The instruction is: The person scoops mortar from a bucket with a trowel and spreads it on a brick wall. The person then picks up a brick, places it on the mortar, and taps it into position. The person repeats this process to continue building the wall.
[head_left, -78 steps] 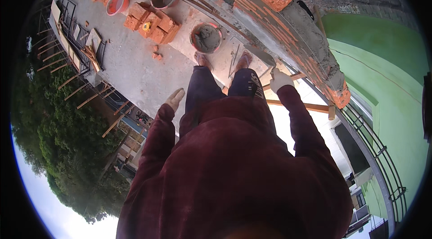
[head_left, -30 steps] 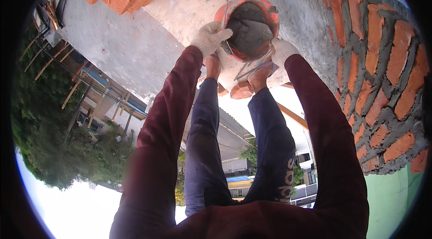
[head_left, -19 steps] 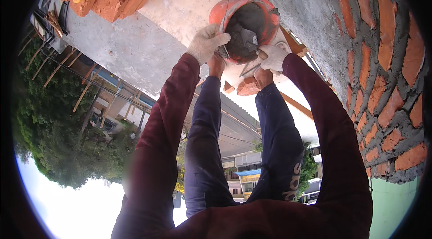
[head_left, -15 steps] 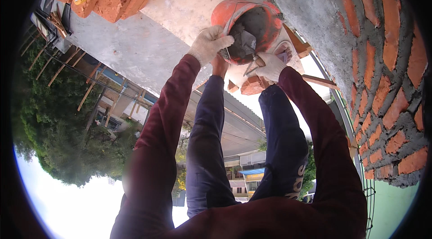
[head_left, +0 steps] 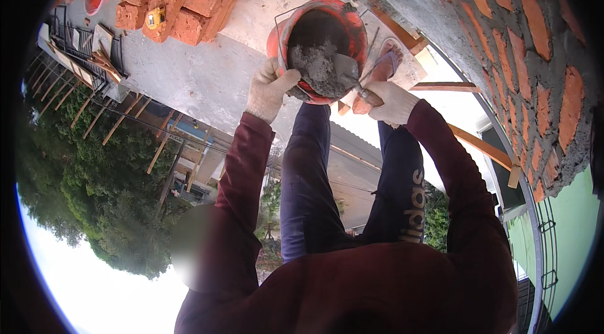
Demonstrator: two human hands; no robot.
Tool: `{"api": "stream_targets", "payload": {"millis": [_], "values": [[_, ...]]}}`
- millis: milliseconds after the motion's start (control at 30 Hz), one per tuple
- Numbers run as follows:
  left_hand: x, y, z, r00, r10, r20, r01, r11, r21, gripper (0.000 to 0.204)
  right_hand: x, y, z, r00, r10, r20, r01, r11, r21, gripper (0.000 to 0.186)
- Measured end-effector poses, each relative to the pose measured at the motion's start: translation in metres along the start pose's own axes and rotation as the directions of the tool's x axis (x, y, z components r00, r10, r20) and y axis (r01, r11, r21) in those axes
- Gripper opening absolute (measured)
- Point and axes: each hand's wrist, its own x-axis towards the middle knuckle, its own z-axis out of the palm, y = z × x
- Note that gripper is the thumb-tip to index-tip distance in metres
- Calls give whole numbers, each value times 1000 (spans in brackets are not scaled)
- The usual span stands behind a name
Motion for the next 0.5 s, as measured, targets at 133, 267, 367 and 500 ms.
{"api": "stream_targets", "payload": {"millis": [133,267,367,500], "values": [[-86,60,29,999,30,36,-24,989,-143,19,-116,-27,9,1000,-14,-10,14,999,40,30],[-152,114,65,997,55,55,-44,982,-182,17,-265,-69,8,994,-32,-106,43,994,96,31],[-185,151,87,989,59,133,-34,983,-180,23,-366,-70,18,983,-49,-176,78,984,163,37],[-196,171,95,984,67,163,-43,989,-143,29,-493,-60,20,929,57,-365,56,955,291,35]]}}
